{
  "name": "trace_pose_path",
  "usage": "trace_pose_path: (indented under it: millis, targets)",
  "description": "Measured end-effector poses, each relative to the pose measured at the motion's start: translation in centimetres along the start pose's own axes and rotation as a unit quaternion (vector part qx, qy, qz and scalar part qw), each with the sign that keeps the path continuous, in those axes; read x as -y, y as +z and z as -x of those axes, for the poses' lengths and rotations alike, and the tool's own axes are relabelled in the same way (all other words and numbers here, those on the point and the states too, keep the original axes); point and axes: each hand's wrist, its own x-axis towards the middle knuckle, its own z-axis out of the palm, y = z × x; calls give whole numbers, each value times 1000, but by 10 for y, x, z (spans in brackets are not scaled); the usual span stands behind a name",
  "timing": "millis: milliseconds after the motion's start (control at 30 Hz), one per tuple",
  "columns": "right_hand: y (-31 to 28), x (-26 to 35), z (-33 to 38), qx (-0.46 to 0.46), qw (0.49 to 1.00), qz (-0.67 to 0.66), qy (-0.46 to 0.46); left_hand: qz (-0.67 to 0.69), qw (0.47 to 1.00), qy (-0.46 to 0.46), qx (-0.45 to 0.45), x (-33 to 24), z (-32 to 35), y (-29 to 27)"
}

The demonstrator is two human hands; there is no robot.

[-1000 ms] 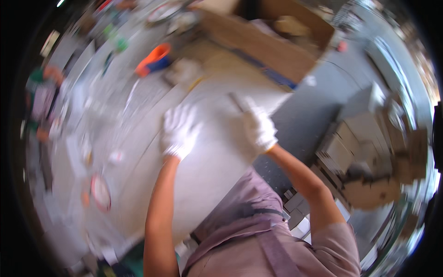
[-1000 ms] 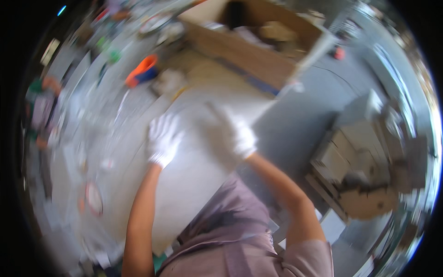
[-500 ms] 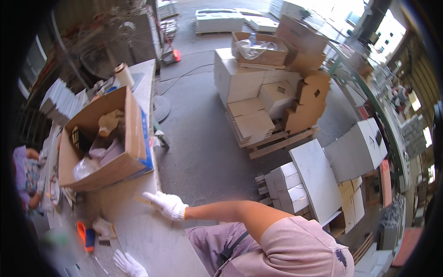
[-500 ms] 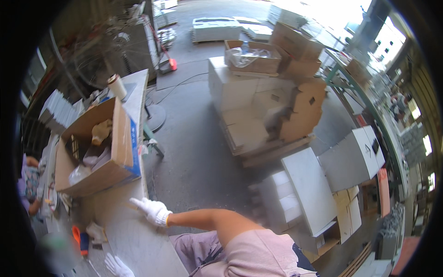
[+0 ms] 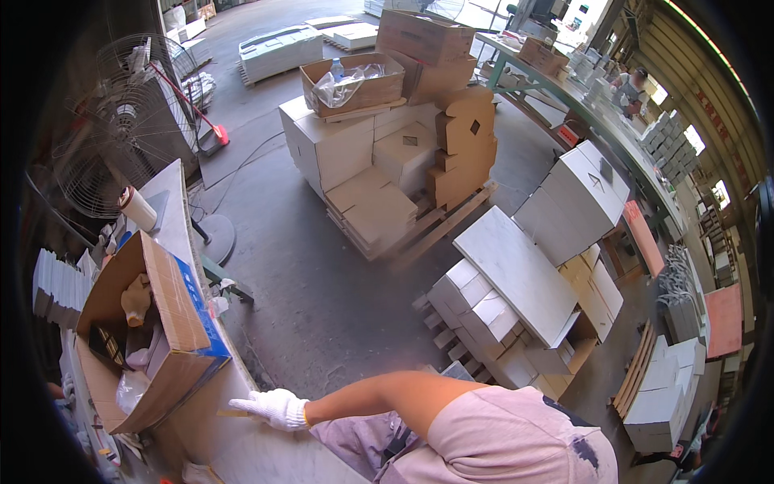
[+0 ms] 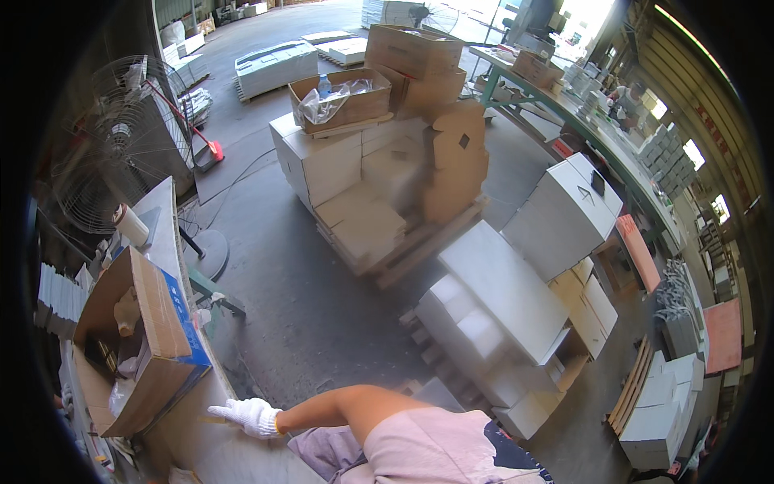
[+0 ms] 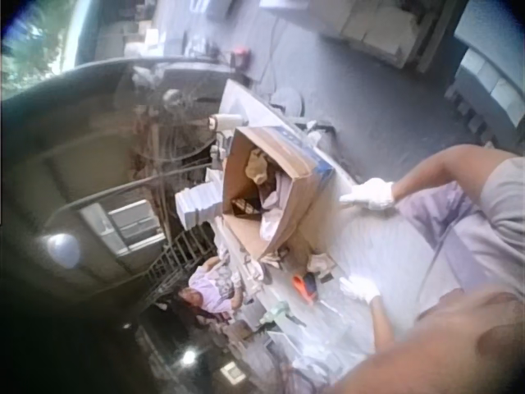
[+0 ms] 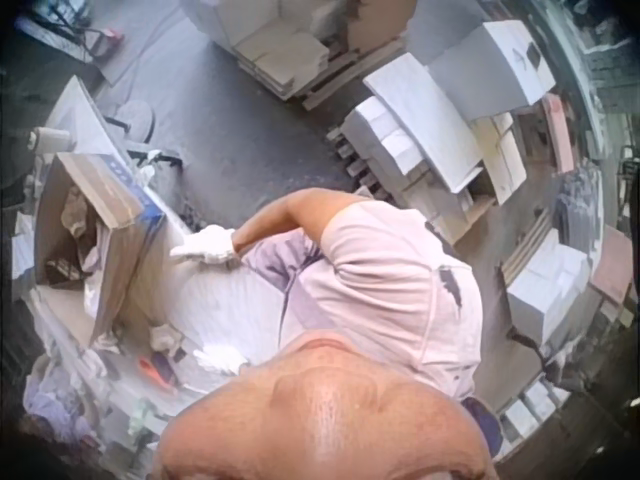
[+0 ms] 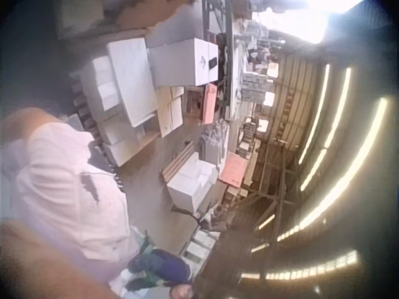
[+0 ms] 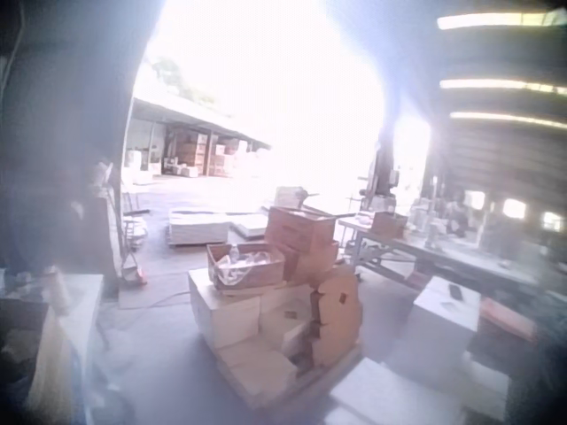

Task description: The person applies a white paste into a crack on a marble tile using a small metal spatula, then smooths and wipes the surface with gloved hands. The person repeats the application and smoothing on the same tile multiple times.

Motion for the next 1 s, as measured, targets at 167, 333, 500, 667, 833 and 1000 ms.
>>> trace_pose_path:
  millis: [167,333,500,667,833,1000]
  targets:
    - [-1,3,0,0,1000,3,7,-47,999,-10,19,8,7,-9]
    - [0,3,1,-11,1000,1,8,-86,996,-13,31,13,15,-15]
    - [-1,3,3,-22,1000,-3,-2,-137,990,-11,43,26,30,-16]
    - [-3,3,4,-23,999,35,-1,-210,976,-8,60,47,35,-24]
    - [10,-14,10,-79,994,21,-73,68,982,-176,-21,55,43,-36]
    - [10,-27,2,-172,974,-8,-145,31,990,-121,-63,18,42,-45]
